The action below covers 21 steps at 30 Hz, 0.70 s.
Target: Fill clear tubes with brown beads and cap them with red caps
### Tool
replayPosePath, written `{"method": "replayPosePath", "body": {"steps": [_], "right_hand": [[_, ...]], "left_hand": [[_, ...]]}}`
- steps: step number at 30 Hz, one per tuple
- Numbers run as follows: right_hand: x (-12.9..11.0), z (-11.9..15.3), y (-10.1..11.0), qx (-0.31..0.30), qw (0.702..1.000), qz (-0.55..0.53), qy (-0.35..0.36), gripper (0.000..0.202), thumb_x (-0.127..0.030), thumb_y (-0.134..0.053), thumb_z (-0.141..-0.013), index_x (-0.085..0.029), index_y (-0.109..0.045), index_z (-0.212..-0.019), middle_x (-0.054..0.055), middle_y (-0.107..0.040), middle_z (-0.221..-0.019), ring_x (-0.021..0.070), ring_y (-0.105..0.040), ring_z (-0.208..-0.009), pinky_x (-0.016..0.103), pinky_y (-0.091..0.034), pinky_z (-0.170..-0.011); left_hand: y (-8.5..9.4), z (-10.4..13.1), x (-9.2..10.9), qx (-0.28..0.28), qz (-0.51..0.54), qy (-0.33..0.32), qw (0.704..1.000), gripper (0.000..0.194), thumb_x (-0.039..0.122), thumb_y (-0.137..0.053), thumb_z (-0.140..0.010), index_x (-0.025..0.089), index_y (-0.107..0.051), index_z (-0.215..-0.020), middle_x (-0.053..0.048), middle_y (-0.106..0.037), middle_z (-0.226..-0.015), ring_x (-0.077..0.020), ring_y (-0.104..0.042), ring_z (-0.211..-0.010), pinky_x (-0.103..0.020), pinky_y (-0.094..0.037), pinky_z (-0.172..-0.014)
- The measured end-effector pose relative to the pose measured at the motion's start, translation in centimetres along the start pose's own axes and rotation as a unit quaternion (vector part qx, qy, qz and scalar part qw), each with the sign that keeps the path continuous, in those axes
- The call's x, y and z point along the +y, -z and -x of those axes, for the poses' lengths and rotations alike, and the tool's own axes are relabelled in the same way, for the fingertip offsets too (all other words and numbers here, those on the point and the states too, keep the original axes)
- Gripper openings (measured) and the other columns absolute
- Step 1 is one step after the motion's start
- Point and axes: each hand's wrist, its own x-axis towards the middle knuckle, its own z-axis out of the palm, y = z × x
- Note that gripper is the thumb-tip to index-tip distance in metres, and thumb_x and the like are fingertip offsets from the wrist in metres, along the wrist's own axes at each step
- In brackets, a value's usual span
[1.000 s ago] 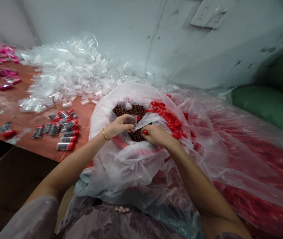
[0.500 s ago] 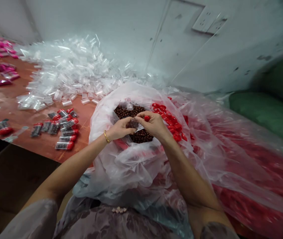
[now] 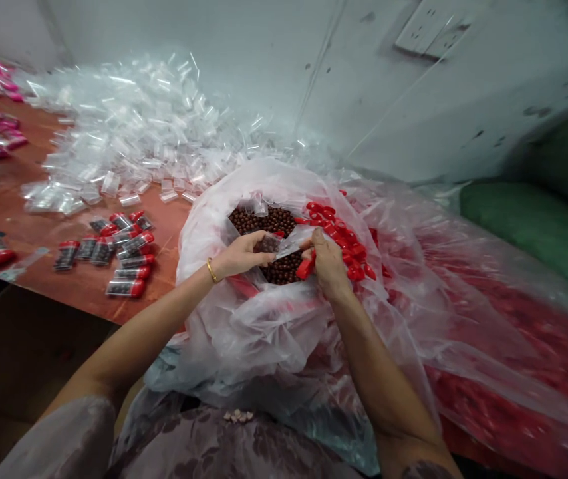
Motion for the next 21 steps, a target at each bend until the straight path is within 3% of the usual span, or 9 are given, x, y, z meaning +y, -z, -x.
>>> {"method": "replayPosePath", "body": {"steps": [4, 9, 11, 14, 18, 21], "right_hand": [[0.4, 0.4, 0.2, -0.005, 1.000, -0.009, 0.012, 0.053, -0.071, -0.063, -0.065, -0.019, -0.060, -0.071, -0.003, -0.056, -0.053, 0.0087, -0.044, -0.038, 0.023, -0.034, -0.038], [1.1, 1.2, 1.8, -0.083, 0.974, 0.132, 0.166, 0.034, -0.051, -0.060, -0.078, -0.019, -0.067, -0.069, 0.001, -0.067, -0.068, 0.0149, -0.061, -0.063, 0.027, -0.048, -0.062], [0.8, 1.6, 2.7, -0.139, 0.942, 0.215, 0.218, 0.029, -0.046, -0.058, -0.083, -0.020, -0.071, -0.079, 0.004, -0.072, -0.080, 0.0174, -0.065, -0.074, 0.030, -0.048, -0.070], [-0.2, 2.1, 3.6, -0.200, 0.870, 0.351, 0.283, 0.028, -0.041, -0.063, -0.082, -0.020, -0.072, -0.099, 0.007, -0.074, -0.095, 0.0208, -0.067, -0.084, 0.032, -0.046, -0.077], [-1.0, 1.9, 3.5, -0.238, 0.781, 0.487, 0.312, 0.025, -0.028, -0.061, -0.084, -0.020, -0.070, -0.105, 0.008, -0.075, -0.094, 0.0224, -0.067, -0.084, 0.033, -0.043, -0.076], [-0.9, 1.2, 3.1, -0.231, 0.765, 0.512, 0.315, 0.024, -0.020, -0.051, -0.087, -0.017, -0.069, -0.103, 0.010, -0.074, -0.094, 0.0232, -0.066, -0.087, 0.034, -0.043, -0.080]], "left_hand": [[0.1, 0.0, -0.1, -0.008, -0.005, 0.000, 1.000, 0.040, 0.025, -0.077, -0.064, 0.012, -0.056, -0.095, 0.000, -0.058, -0.082, -0.0105, -0.052, -0.072, -0.023, -0.044, -0.064], [0.1, -0.1, -0.3, -0.006, -0.009, -0.002, 1.000, 0.042, 0.026, -0.077, -0.064, 0.012, -0.056, -0.098, -0.001, -0.060, -0.085, -0.0114, -0.054, -0.074, -0.025, -0.046, -0.067], [0.2, -0.1, -0.3, -0.010, -0.011, -0.001, 1.000, 0.042, 0.027, -0.077, -0.064, 0.012, -0.056, -0.097, -0.002, -0.060, -0.086, -0.0116, -0.055, -0.074, -0.024, -0.047, -0.066], [0.2, -0.1, -0.3, -0.009, -0.015, -0.003, 1.000, 0.041, 0.027, -0.077, -0.065, 0.012, -0.056, -0.097, -0.002, -0.060, -0.086, -0.0114, -0.055, -0.074, -0.024, -0.047, -0.064], [0.2, 0.0, -0.2, -0.003, -0.019, -0.006, 1.000, 0.040, 0.026, -0.076, -0.065, 0.012, -0.057, -0.097, -0.002, -0.060, -0.087, -0.0114, -0.054, -0.075, -0.023, -0.046, -0.064], [0.1, 0.0, -0.1, -0.003, -0.015, -0.016, 1.000, 0.038, 0.025, -0.076, -0.066, 0.012, -0.056, -0.095, -0.001, -0.059, -0.085, -0.0109, -0.054, -0.075, -0.023, -0.046, -0.065]]}}
